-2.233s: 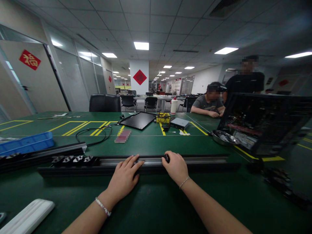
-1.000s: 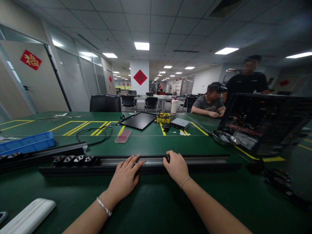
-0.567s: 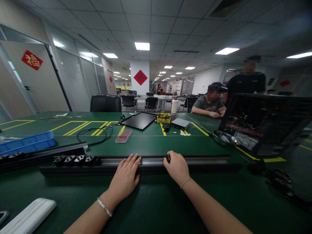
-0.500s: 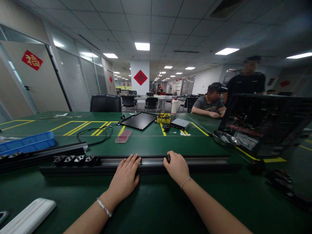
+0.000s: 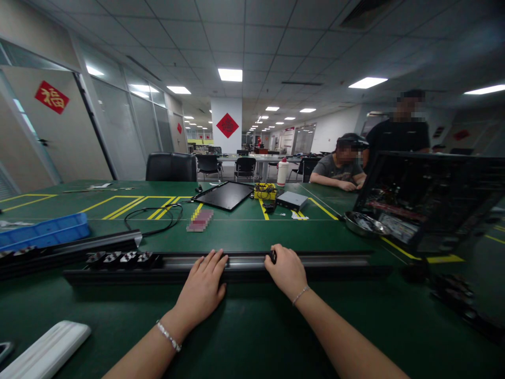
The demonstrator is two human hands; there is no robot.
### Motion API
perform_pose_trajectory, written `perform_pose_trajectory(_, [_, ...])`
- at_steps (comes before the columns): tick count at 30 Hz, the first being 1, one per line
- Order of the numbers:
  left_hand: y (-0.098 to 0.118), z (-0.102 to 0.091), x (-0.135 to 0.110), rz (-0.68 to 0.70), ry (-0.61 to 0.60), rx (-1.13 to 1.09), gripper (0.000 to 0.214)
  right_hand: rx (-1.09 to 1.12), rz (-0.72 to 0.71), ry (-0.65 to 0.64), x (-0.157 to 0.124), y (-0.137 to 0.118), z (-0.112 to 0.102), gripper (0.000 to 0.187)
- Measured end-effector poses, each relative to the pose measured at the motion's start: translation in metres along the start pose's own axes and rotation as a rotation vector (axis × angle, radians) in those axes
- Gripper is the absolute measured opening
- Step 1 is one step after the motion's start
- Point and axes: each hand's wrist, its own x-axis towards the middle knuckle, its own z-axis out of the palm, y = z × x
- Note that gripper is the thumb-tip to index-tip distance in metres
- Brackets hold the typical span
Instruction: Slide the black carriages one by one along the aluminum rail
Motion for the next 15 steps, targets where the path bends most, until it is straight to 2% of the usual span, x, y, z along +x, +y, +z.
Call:
perform_pose_trajectory(10, [0.0018, -0.0024, 0.0001, -0.007, 0.006, -0.013, 0.057, -0.003, 0.011, -0.026, 0.0019, 0.0025, -0.0031, 0.027])
perform_pose_trajectory(15, [0.0013, -0.0021, 0.0003, -0.009, 0.0, -0.008, 0.056, -0.013, 0.007, -0.019, 0.0032, 0.0037, 0.0001, 0.024])
